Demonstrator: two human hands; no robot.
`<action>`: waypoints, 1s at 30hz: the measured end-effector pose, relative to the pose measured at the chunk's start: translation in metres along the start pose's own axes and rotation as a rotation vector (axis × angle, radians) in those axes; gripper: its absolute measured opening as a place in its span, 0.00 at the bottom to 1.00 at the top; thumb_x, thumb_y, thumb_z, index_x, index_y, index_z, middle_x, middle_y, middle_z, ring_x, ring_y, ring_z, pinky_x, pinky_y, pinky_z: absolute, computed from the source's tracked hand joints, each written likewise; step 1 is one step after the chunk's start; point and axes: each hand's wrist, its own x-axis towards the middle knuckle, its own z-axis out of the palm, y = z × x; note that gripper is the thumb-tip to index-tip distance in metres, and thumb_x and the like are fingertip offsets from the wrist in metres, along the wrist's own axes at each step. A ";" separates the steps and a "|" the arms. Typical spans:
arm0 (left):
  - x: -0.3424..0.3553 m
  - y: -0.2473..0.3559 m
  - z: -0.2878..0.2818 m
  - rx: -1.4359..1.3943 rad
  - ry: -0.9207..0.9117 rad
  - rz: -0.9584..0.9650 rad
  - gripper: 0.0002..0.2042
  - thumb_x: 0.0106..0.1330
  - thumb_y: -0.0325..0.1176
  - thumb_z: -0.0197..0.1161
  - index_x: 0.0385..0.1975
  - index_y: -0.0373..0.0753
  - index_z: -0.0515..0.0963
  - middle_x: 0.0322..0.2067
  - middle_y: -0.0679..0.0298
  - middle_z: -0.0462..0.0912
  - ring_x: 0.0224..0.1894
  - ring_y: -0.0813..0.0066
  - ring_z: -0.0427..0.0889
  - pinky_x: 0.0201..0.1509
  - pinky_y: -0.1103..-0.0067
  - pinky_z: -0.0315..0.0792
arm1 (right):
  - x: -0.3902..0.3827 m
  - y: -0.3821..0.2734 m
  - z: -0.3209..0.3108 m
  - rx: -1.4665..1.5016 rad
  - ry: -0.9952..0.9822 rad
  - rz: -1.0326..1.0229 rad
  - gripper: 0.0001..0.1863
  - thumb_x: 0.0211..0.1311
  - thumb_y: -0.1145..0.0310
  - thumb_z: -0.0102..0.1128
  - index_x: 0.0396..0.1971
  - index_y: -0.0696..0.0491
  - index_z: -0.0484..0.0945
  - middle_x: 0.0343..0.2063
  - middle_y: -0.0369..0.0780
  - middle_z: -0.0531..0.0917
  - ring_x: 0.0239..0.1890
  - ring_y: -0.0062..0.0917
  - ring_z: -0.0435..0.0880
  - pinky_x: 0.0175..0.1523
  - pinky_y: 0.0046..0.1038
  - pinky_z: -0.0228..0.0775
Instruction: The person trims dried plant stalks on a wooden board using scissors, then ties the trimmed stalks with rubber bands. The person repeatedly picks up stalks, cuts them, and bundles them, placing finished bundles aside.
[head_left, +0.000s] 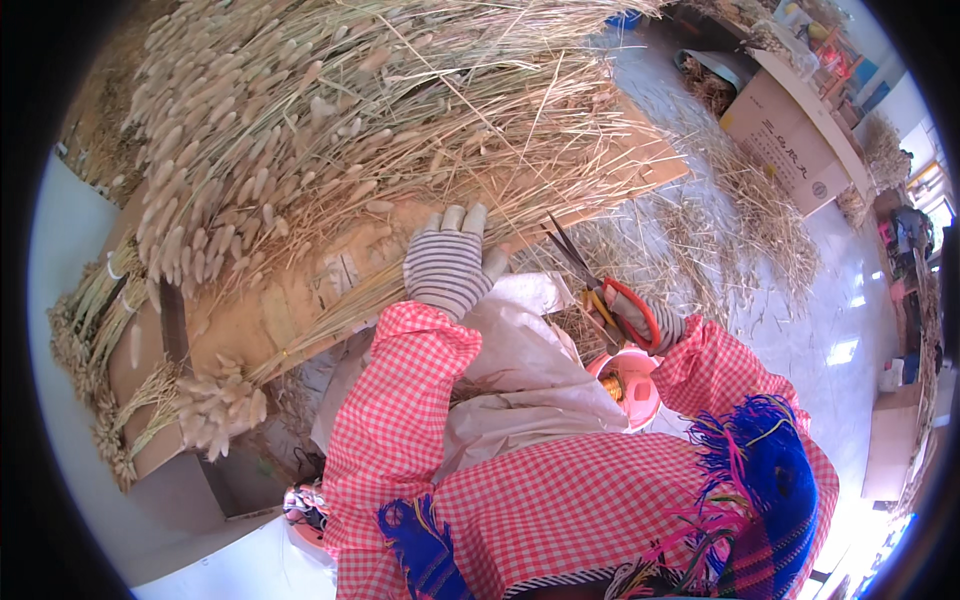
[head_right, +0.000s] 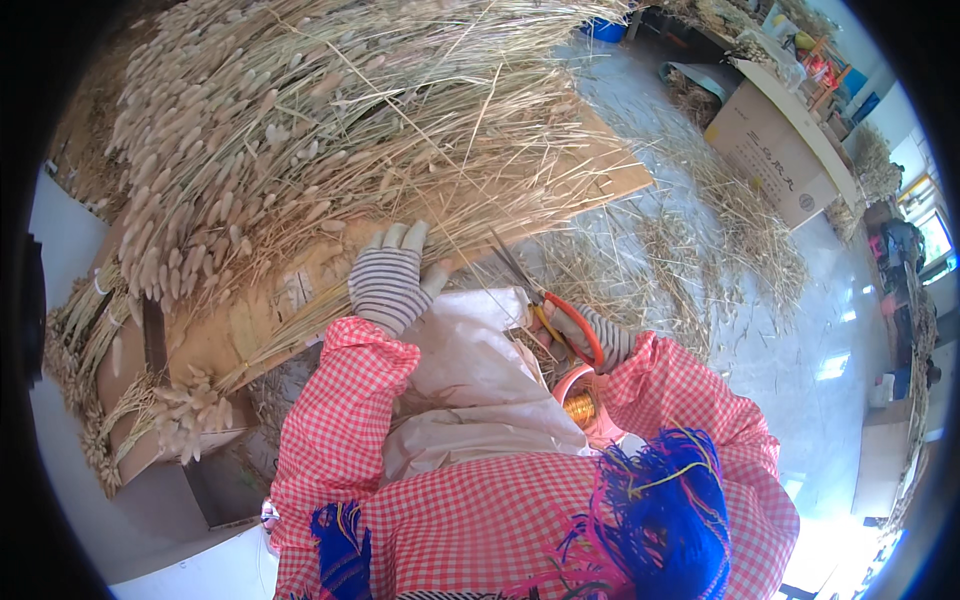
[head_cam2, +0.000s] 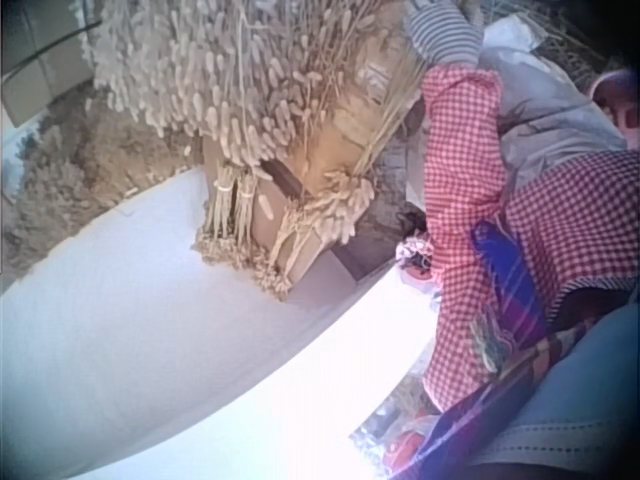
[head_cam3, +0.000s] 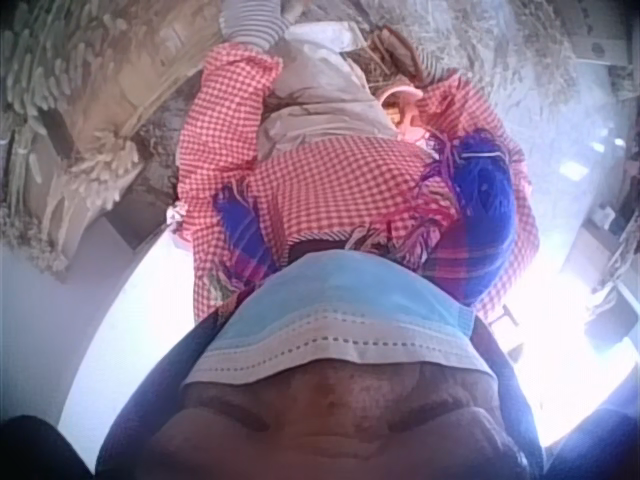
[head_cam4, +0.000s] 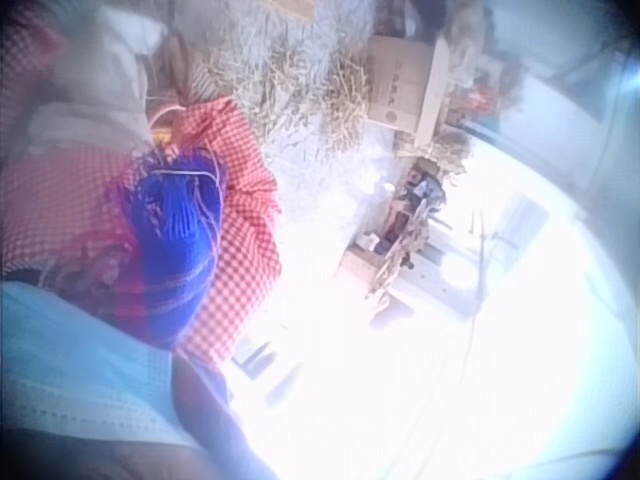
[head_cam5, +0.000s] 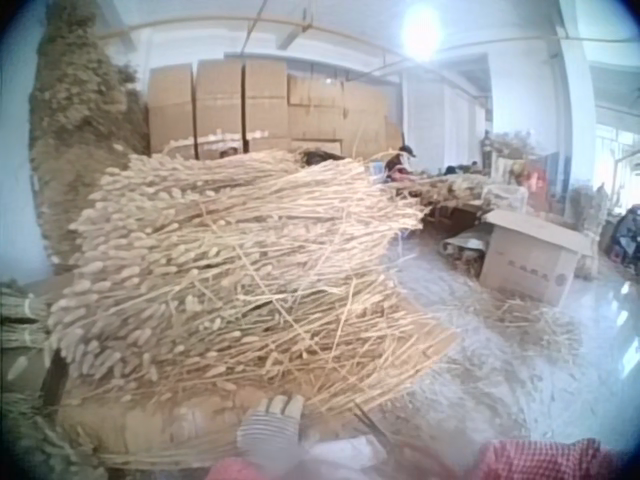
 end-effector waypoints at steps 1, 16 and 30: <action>0.000 0.000 0.000 0.000 -0.004 -0.004 0.25 0.56 0.46 0.62 0.51 0.38 0.72 0.40 0.55 0.76 0.43 0.54 0.76 0.49 0.63 0.72 | 0.000 0.002 -0.002 0.026 -0.001 0.011 0.29 0.61 0.38 0.52 0.39 0.53 0.75 0.28 0.32 0.79 0.28 0.14 0.74 0.31 0.15 0.66; 0.002 -0.003 0.011 0.046 0.037 -0.033 0.18 0.60 0.44 0.59 0.47 0.42 0.75 0.38 0.60 0.77 0.41 0.59 0.77 0.45 0.65 0.72 | -0.007 -0.019 0.018 -0.146 0.034 -0.022 0.26 0.66 0.41 0.47 0.36 0.52 0.74 0.27 0.31 0.73 0.31 0.14 0.68 0.36 0.17 0.61; -0.009 0.007 0.011 0.033 -0.005 0.213 0.24 0.56 0.49 0.63 0.45 0.38 0.74 0.39 0.55 0.77 0.43 0.56 0.76 0.46 0.64 0.70 | 0.026 -0.028 0.022 -0.423 -0.155 -0.248 0.21 0.62 0.49 0.58 0.43 0.51 0.76 0.32 0.33 0.79 0.27 0.22 0.78 0.29 0.28 0.74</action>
